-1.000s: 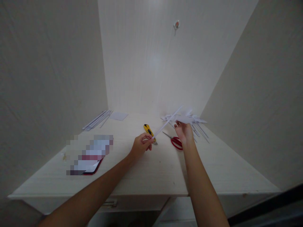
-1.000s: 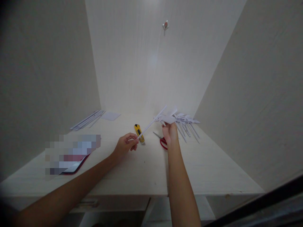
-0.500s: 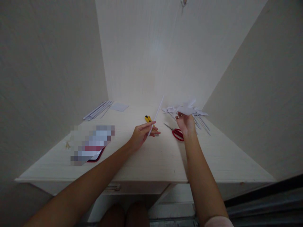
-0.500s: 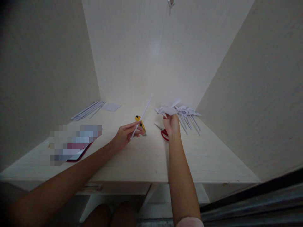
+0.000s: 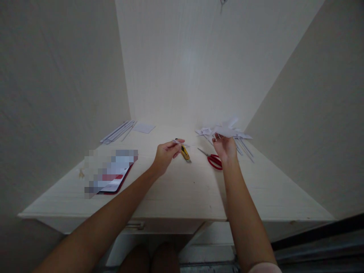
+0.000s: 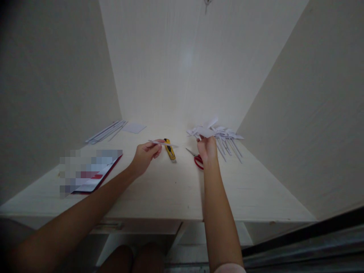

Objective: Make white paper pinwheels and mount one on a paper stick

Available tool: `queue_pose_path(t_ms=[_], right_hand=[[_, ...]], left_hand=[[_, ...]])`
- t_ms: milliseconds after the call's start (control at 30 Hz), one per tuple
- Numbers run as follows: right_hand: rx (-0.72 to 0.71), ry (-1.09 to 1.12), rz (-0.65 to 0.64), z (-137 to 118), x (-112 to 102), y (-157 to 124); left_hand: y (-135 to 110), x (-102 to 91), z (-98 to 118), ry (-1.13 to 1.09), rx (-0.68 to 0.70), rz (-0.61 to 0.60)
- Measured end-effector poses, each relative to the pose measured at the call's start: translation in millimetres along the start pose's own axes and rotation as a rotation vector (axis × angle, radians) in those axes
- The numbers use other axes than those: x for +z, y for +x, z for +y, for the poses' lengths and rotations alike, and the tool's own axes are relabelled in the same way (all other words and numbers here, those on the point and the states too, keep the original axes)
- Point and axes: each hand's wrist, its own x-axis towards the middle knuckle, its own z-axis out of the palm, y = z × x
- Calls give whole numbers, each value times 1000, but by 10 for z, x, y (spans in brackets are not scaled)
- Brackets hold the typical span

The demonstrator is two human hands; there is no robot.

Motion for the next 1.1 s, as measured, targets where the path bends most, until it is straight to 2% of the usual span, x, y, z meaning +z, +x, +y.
queue_pose_path(t_ms=[100,167,267,333,433,533,667,833,967,1100], right_hand=[[-13,5,-44,-37,31,-27],[-28,22,-72,-69,55,-52],[-59,60,-93,-120,87,-91],[-95,56,-111,-144,110,-115],[-146,17,-137,-134,157,-152],[-223,-68,-169,-57,206,-200],[-398,-343,-162,50,235,-276],[-629,-751,-136,35,286,-387],[-697,-955,-174,10,347,-454],[-684,-1030,-175,34,356,-456]], left_hand=[[167,31,236,97,238,87],[289,96,454,57,387,101],[387,220,749,-179,410,-27],[369,281,834,-317,301,-167],[272,300,722,-441,62,-325],[186,255,437,-509,-93,-380],[141,196,161,-467,-143,-332],[134,192,145,-390,-148,-301],[132,204,169,-375,-158,-307],[134,216,163,-380,-164,-309]])
